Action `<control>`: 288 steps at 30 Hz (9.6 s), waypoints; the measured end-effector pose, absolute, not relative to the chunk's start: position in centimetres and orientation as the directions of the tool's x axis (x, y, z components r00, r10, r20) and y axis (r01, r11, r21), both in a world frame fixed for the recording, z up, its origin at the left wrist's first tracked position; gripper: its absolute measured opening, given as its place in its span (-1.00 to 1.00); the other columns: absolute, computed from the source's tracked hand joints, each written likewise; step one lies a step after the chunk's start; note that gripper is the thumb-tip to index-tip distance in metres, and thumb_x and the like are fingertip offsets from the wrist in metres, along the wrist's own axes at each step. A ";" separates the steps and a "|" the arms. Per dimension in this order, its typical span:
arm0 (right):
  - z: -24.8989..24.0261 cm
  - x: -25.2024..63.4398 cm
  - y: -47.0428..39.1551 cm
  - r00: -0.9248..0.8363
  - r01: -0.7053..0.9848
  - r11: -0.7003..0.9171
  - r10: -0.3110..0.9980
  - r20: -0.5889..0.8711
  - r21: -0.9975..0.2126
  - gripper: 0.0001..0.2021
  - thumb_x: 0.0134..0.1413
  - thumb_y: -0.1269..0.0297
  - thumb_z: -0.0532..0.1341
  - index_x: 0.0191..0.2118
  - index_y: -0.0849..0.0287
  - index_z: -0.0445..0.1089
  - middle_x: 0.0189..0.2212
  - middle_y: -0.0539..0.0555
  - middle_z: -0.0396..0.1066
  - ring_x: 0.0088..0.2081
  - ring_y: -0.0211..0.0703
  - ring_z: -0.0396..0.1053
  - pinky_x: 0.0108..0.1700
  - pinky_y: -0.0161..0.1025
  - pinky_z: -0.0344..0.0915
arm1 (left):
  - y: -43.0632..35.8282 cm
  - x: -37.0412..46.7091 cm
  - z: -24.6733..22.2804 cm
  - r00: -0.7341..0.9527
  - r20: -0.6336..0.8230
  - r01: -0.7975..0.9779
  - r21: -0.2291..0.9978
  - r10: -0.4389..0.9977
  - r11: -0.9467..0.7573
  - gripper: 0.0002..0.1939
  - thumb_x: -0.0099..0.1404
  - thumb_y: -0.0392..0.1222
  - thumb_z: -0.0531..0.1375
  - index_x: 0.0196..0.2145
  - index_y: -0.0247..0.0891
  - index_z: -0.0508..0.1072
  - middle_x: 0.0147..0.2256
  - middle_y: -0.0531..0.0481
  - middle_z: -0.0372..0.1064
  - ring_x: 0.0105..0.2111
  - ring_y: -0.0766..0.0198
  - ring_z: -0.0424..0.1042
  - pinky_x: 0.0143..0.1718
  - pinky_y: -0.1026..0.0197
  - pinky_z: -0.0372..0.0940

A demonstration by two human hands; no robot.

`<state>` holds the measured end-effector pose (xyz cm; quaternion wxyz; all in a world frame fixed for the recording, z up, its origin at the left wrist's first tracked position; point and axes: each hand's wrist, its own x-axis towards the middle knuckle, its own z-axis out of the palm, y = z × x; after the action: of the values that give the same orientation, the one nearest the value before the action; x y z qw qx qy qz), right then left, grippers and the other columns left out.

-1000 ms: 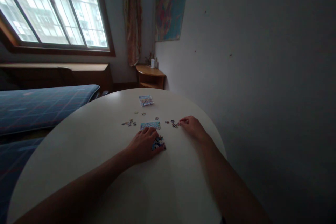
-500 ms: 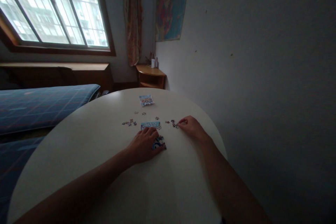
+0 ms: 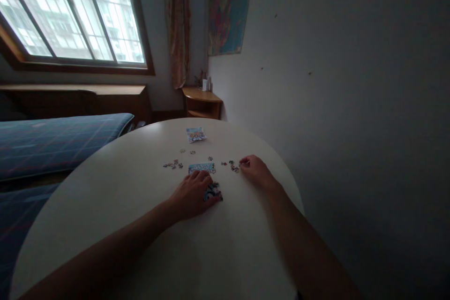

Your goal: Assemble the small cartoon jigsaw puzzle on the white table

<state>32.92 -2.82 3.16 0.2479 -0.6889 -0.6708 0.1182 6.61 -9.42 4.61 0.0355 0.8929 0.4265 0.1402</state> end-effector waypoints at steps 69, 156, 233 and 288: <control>4.8 29.5 -4.1 -0.023 0.941 0.094 0.977 0.214 -0.324 -0.81 0.07 0.25 0.21 -0.23 0.11 0.53 -0.17 0.09 0.50 -0.08 -0.08 0.38 0.00 -0.15 0.17 | -7.9 5.7 4.6 0.610 0.279 0.679 0.298 0.741 -0.671 -0.80 0.33 -0.15 0.12 -0.13 -0.22 0.44 -0.06 -0.11 0.43 0.03 0.06 0.29 0.09 0.03 0.22; 3.5 27.8 1.5 -0.414 0.767 0.513 0.854 0.314 -0.384 -0.78 0.22 0.19 0.17 -0.16 0.16 0.52 -0.17 0.13 0.48 -0.13 -0.13 0.37 -0.03 -0.21 0.21 | 0.2 -3.4 2.2 0.297 0.297 0.840 0.370 0.907 -0.396 -0.74 0.21 0.00 0.17 -0.27 -0.16 0.56 -0.10 -0.12 0.42 -0.06 0.02 0.36 0.10 -0.03 0.17; 4.0 28.0 -0.9 -0.560 0.627 0.588 0.796 0.229 -0.511 -0.75 -0.03 0.22 0.38 -0.17 0.11 0.57 -0.15 0.14 0.49 -0.05 -0.09 0.40 0.05 -0.18 0.23 | -6.0 3.1 3.0 0.726 0.242 0.568 0.319 0.644 -0.759 -0.52 0.45 0.05 -0.03 0.27 -0.04 0.21 0.26 -0.01 0.18 0.28 0.02 0.07 0.27 -0.05 0.00; 8.0 24.2 -3.4 -0.652 0.758 0.644 0.754 0.082 0.107 -0.83 0.07 0.29 0.25 -0.27 0.20 0.58 -0.25 0.21 0.56 -0.21 -0.05 0.46 -0.16 -0.23 0.30 | -6.6 4.5 5.0 0.763 0.235 0.523 0.325 0.603 -0.788 -0.57 0.48 0.05 -0.10 0.16 -0.07 0.32 0.16 -0.05 0.27 0.21 0.11 0.14 0.26 0.00 0.03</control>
<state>24.16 -3.39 8.00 0.0150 -0.4169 -0.9064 -0.0661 4.52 -6.58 5.04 0.1206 0.9310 0.3024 0.1652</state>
